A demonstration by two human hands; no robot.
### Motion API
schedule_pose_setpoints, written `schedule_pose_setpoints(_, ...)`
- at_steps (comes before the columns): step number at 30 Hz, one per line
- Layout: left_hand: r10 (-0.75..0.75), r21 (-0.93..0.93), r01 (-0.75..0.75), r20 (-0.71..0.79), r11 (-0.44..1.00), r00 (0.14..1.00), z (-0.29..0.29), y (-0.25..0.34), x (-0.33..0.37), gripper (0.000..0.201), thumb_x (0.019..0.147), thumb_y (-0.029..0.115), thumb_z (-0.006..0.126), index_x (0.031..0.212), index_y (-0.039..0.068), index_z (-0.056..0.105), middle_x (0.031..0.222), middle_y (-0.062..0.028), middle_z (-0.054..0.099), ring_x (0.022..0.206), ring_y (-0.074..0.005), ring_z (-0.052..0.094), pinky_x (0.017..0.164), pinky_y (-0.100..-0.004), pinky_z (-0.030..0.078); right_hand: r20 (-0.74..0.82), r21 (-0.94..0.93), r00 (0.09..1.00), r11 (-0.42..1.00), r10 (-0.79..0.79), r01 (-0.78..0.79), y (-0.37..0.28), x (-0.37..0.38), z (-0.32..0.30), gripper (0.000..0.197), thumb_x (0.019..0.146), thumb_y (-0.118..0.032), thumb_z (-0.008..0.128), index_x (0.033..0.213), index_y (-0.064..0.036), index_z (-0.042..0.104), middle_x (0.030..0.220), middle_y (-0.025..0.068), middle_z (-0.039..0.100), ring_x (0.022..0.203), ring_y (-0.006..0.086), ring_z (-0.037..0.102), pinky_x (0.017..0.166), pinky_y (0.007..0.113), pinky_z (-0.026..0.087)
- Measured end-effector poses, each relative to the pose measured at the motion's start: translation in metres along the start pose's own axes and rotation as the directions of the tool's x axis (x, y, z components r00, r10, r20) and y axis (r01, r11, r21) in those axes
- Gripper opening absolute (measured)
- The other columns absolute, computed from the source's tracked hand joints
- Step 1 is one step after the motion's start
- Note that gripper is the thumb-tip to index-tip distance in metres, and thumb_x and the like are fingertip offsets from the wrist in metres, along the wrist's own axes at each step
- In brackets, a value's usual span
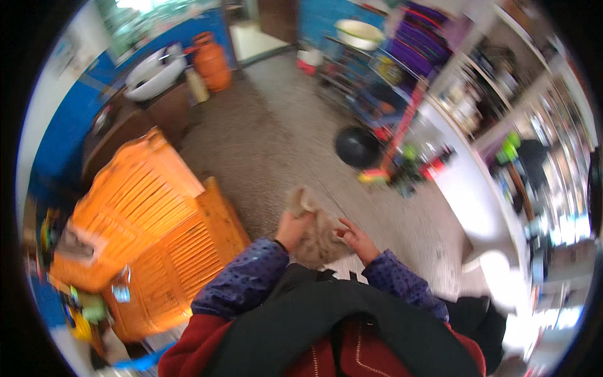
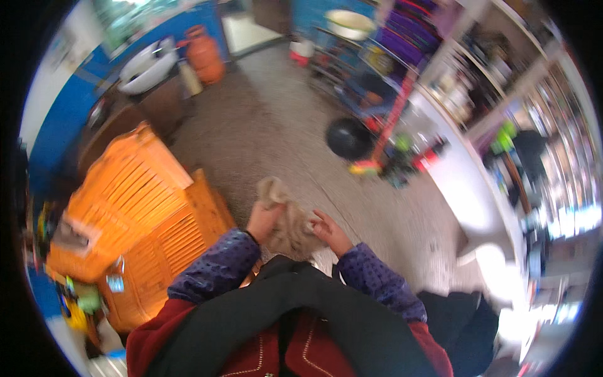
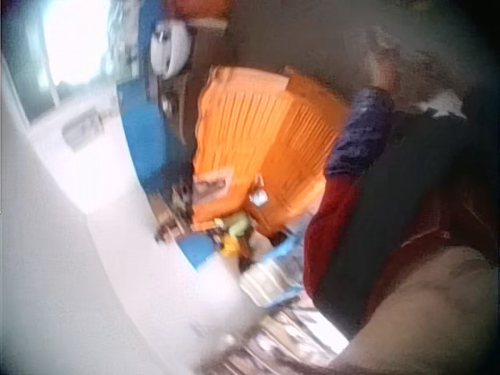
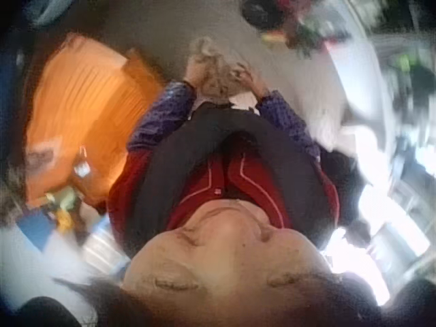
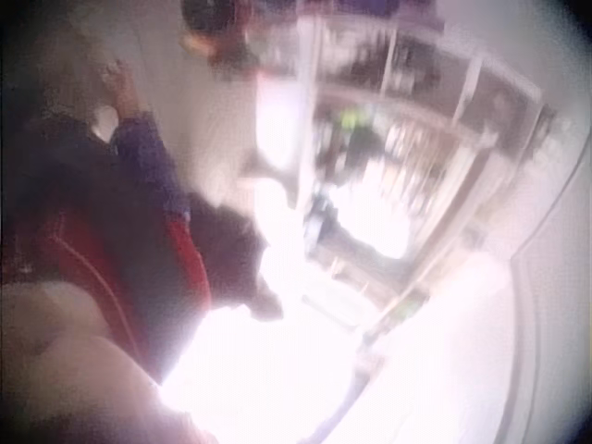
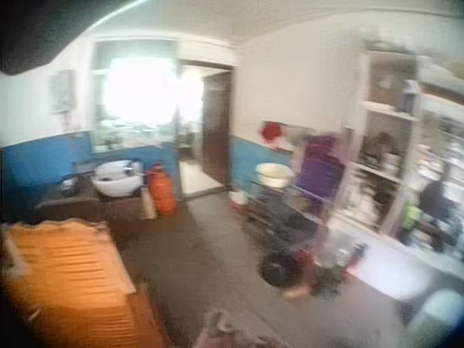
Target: The person wipes a white countertop with a cloth, then wipes a table with a cloth, and finally sweeps the floor with a broom. The person moves between areas, handling cloths and a broom to clean different surfaces.
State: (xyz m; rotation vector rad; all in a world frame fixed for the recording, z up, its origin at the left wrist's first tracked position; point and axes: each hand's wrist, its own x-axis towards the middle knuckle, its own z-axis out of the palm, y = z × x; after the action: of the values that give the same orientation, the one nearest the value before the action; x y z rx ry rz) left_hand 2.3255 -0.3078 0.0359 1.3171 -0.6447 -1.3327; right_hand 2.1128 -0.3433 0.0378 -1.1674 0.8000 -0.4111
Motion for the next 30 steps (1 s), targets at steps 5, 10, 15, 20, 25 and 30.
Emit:
schedule_pose_setpoints(5,0.133,-0.079,-0.144,-0.132,0.986,0.982,-0.019,0.037,0.061,0.028,0.077,0.014,0.066,0.100,0.001,0.059,0.093,-0.0029,0.061,0.084,-0.0119,0.056,0.073,-0.0280,0.046,0.105,-0.506,0.983,0.843,-0.152,0.185,-0.046,0.145,0.023,0.065,0.074,-0.033,0.070,0.121,0.0036,0.044,0.111,0.0175,0.056,0.103,0.0251,0.054,0.085,0.033,0.042)
schedule_pose_setpoints(10,0.213,-0.034,-0.223,-0.179,0.974,0.960,-0.115,0.092,0.151,0.035,0.075,0.017,0.070,0.104,0.002,0.058,0.095,-0.0043,0.061,0.087,-0.0120,0.055,0.075,-0.0277,0.045,-0.012,0.027,0.987,0.986,-0.162,0.162,-0.085,0.285,0.032,0.029,0.082,-0.021,0.063,0.099,0.0028,0.061,0.084,0.0051,0.064,0.077,0.0128,0.058,0.065,0.028,0.046)
schedule_pose_setpoints(15,0.243,0.074,-0.232,-0.381,0.970,0.892,-0.218,0.154,0.231,0.013,0.079,0.015,0.065,0.083,0.006,0.057,0.069,0.0036,0.053,0.063,-0.0042,0.047,0.056,-0.0203,0.039,-0.091,0.005,0.985,0.989,-0.148,0.149,-0.175,0.421,0.026,0.020,0.084,-0.013,0.058,0.097,0.0020,0.063,0.082,0.0040,0.063,0.073,0.0104,0.056,0.062,0.025,0.045)
schedule_pose_setpoints(20,0.532,0.433,-0.379,-0.317,0.818,0.785,-0.264,0.232,0.295,0.039,0.072,0.015,0.071,0.105,0.004,0.054,0.097,-0.0046,0.058,0.091,-0.0145,0.055,0.077,-0.0284,0.044,0.336,-0.194,0.933,0.959,-0.131,0.205,-0.245,0.530,0.051,0.022,0.083,-0.009,0.057,0.102,0.0028,0.060,0.091,0.0054,0.063,0.082,0.0135,0.058,0.071,0.027,0.047)
schedule_pose_setpoints(25,0.707,0.667,-0.557,0.065,0.494,0.704,-0.267,0.282,0.391,0.061,0.067,0.014,0.074,0.121,0.009,0.047,0.111,-0.0094,0.056,0.103,-0.0237,0.054,0.085,-0.0317,0.043,0.657,-0.545,0.744,0.605,-0.121,0.580,-0.305,0.629,0.100,0.024,0.076,-0.008,0.060,0.098,0.0002,0.062,0.084,0.0100,0.063,0.079,0.0098,0.057,0.068,0.027,0.046)
schedule_pose_setpoints(30,0.565,0.547,-0.355,-0.281,0.758,0.776,-0.308,0.320,0.448,0.028,0.076,0.020,0.067,0.096,0.003,0.058,0.083,-0.0096,0.062,0.077,-0.0159,0.057,0.071,-0.0296,0.045,0.704,-0.500,0.688,0.567,-0.174,0.655,-0.360,0.719,0.127,0.022,0.072,-0.013,0.067,0.090,0.0007,0.062,0.078,0.0092,0.063,0.078,0.0105,0.058,0.067,0.028,0.046)
